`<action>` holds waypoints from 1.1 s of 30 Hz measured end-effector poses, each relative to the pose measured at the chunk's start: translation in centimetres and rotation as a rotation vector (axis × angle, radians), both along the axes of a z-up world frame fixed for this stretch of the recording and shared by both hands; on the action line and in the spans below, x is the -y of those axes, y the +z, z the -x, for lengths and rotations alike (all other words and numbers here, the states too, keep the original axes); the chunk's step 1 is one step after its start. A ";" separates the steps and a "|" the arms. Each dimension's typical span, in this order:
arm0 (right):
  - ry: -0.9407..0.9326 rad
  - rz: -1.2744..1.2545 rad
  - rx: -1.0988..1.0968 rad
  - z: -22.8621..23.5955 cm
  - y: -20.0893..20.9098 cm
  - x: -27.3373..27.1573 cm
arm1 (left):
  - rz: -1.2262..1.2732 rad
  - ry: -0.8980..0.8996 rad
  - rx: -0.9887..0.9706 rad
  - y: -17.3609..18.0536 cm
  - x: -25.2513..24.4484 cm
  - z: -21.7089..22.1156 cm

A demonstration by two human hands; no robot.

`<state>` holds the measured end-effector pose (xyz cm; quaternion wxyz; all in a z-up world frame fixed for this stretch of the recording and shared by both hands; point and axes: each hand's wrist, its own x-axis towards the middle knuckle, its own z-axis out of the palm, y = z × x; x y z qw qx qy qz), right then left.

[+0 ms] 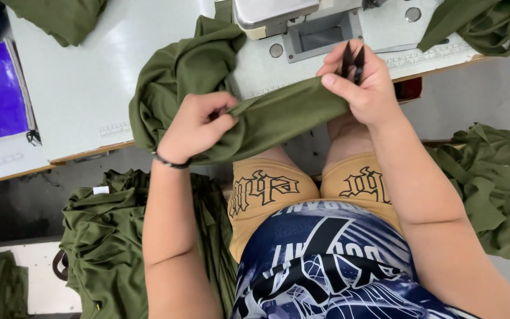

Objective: Trimming loose threads from green fabric pieces using small scissors at a sewing workstation.

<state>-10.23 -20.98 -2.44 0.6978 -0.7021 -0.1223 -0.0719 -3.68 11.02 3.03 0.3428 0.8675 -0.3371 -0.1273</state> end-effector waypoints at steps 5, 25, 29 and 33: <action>0.203 0.019 -0.271 1.1 2.0 -1.2 | 0.553 -0.203 -1.254 -12.4 -6.4 3.8; 0.050 0.073 -0.413 3.1 0.1 2.1 | 0.289 0.136 -0.435 -2.0 -2.1 6.5; 0.310 -0.160 -0.171 5.0 -3.1 5.6 | 0.525 -0.108 -0.663 -0.9 -2.2 10.6; 0.282 -0.231 -0.288 6.5 -4.7 6.8 | 0.617 -0.344 -0.888 -1.4 2.3 16.0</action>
